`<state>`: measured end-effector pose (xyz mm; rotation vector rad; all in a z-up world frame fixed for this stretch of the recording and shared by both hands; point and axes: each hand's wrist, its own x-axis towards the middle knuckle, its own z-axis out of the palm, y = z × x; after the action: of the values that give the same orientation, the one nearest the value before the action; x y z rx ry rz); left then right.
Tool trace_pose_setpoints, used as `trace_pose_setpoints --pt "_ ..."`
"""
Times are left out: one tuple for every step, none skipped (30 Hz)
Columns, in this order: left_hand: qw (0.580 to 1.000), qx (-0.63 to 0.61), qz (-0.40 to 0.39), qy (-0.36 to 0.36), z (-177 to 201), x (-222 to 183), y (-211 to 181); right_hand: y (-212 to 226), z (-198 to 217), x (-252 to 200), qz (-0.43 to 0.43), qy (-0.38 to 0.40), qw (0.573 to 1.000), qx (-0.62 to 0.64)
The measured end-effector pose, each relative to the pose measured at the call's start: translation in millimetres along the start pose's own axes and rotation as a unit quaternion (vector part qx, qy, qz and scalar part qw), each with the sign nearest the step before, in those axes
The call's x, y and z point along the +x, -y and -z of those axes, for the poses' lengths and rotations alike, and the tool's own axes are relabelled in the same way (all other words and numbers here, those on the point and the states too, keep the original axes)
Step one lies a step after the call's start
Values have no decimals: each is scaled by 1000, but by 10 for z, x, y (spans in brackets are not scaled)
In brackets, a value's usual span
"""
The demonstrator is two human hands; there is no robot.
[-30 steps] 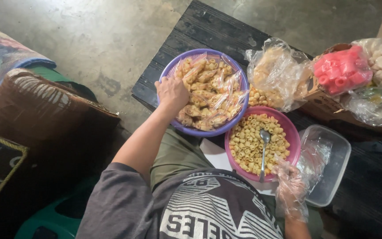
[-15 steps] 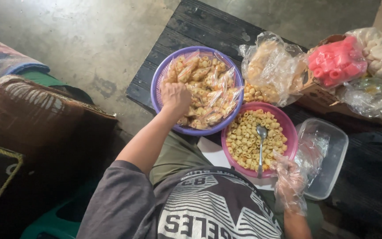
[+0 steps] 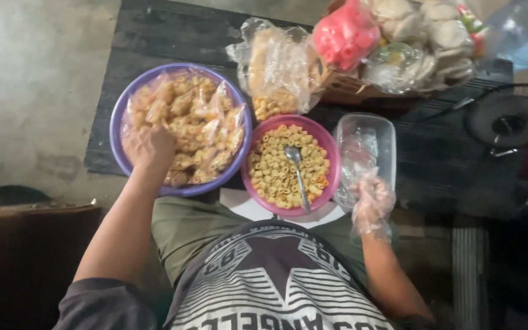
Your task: Scooping small snacks from a bowl into a gloved hand using a metal spoon.
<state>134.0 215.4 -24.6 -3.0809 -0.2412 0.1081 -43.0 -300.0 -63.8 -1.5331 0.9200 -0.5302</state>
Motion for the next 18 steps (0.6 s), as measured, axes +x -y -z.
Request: trace_pose_setpoints --pt "1000 -2 -7 -1 44 -1 -29 -65 78 128 1 -7 1000 1" --pt "1000 10 -2 21 99 4 -48 -118 138 265 14 -22 999 -25" --pt "999 22 3 43 152 6 -66 -172 204 400 26 -37 998 -52" --pt "999 22 -1 41 154 10 -78 -128 240 427 27 -42 998 -50" --pt "998 21 10 53 153 9 -91 -87 282 452 55 -27 992 -111" --pt "997 21 21 66 164 6 -87 -42 309 472 82 -10 982 -171" --pt "998 22 19 64 230 -46 -93 111 238 273 81 -13 982 -169" --pt "998 9 14 62 296 -93 -92 254 153 78 157 3 964 -213" --pt "998 -3 10 60 364 -138 -89 401 66 -118 231 19 938 -256" --pt "998 0 10 58 252 -111 -72 615 80 -134 229 18 940 -253" --pt "998 -10 13 58 140 -75 -35 830 81 -159 333 86 866 -363" --pt "998 -18 29 59 19 -80 107 1034 -9 -176 431 161 762 -456" --pt "997 -13 42 58 216 -113 39 758 125 -1 435 171 762 -448" --pt "994 -81 59 42 421 -204 46 469 186 182 398 213 733 -509" --pt "986 -148 76 22 621 -289 60 176 218 362 361 251 696 -568" --pt "985 -142 99 18 707 -374 85 98 96 351 375 269 690 -558" --pt "980 -171 97 -36 793 -437 104 26 -39 344 395 260 681 -559" --pt "972 -200 89 -90 880 -475 75 -27 -123 343 412 247 673 -562"
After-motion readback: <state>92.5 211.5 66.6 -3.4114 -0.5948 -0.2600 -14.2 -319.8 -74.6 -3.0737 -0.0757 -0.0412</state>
